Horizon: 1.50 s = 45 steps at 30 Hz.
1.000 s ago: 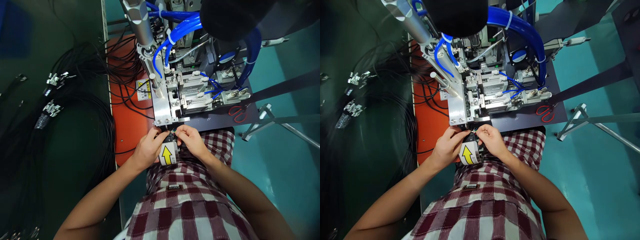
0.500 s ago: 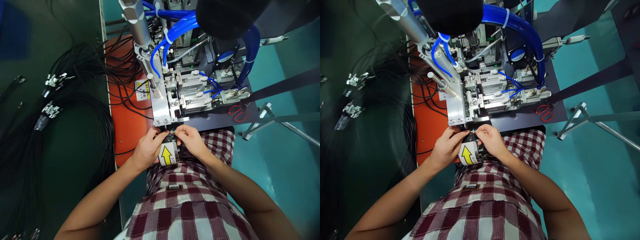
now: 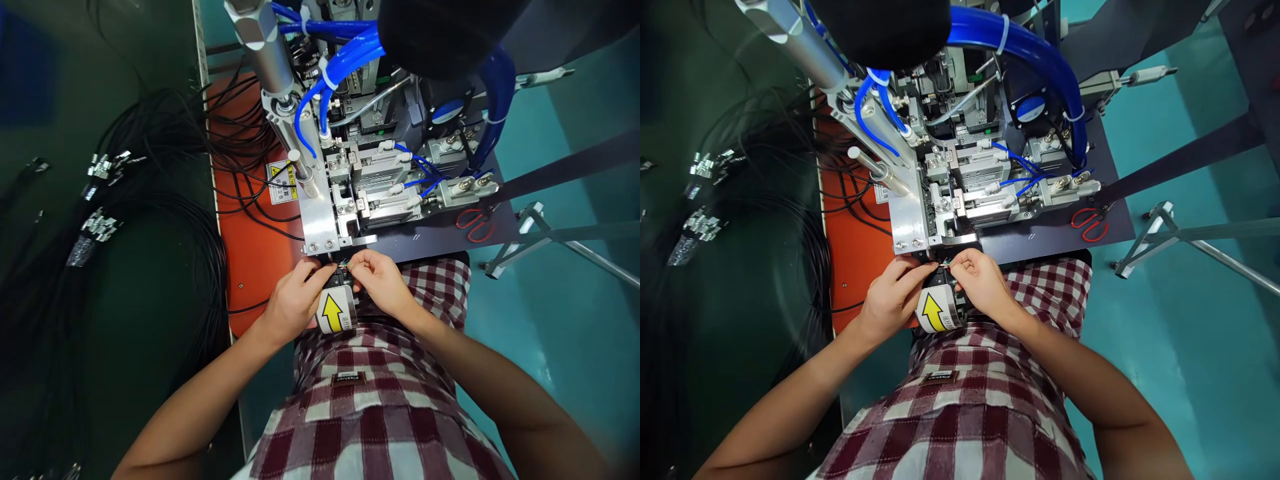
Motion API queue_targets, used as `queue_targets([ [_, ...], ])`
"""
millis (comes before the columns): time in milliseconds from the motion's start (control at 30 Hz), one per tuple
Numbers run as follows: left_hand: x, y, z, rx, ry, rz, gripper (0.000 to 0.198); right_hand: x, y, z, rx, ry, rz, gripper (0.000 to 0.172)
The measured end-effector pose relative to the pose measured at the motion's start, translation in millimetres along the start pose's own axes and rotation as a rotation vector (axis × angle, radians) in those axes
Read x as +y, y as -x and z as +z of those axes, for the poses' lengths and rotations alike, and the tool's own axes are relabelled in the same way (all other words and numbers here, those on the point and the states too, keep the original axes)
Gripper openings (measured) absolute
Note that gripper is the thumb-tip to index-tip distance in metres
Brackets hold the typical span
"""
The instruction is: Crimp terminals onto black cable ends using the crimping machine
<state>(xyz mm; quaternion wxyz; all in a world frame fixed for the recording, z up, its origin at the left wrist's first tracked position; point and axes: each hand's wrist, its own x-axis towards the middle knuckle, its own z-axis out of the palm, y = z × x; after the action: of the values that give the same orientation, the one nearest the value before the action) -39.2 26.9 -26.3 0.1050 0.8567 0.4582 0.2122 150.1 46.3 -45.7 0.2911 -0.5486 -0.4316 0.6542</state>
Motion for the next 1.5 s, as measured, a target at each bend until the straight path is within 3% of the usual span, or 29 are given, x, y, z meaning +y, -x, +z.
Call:
queue_targets([
  [133,-1.9,-0.7,-0.1,0.007,0.01,0.035,0.024,2.0,1.9,-0.9,0.006,-0.012,-0.033,0.01],
  [367,-1.7,-1.1,1.3,0.019,-0.015,0.023,0.023,-4.6,8.2,-2.5,0.167,0.259,-0.266,0.01],
  [567,-1.2,-1.9,0.9,0.017,-0.003,0.024,0.024,-1.1,5.1,-0.8,0.116,0.348,-0.321,0.012],
  [1300,-2.5,0.8,1.4,0.01,0.011,0.025,0.025,3.3,2.2,-2.0,0.086,0.306,-0.27,0.011],
  [1500,-2.1,0.5,1.7,0.009,0.017,0.006,0.025,6.8,1.3,-3.9,0.053,0.17,-0.154,0.016],
])
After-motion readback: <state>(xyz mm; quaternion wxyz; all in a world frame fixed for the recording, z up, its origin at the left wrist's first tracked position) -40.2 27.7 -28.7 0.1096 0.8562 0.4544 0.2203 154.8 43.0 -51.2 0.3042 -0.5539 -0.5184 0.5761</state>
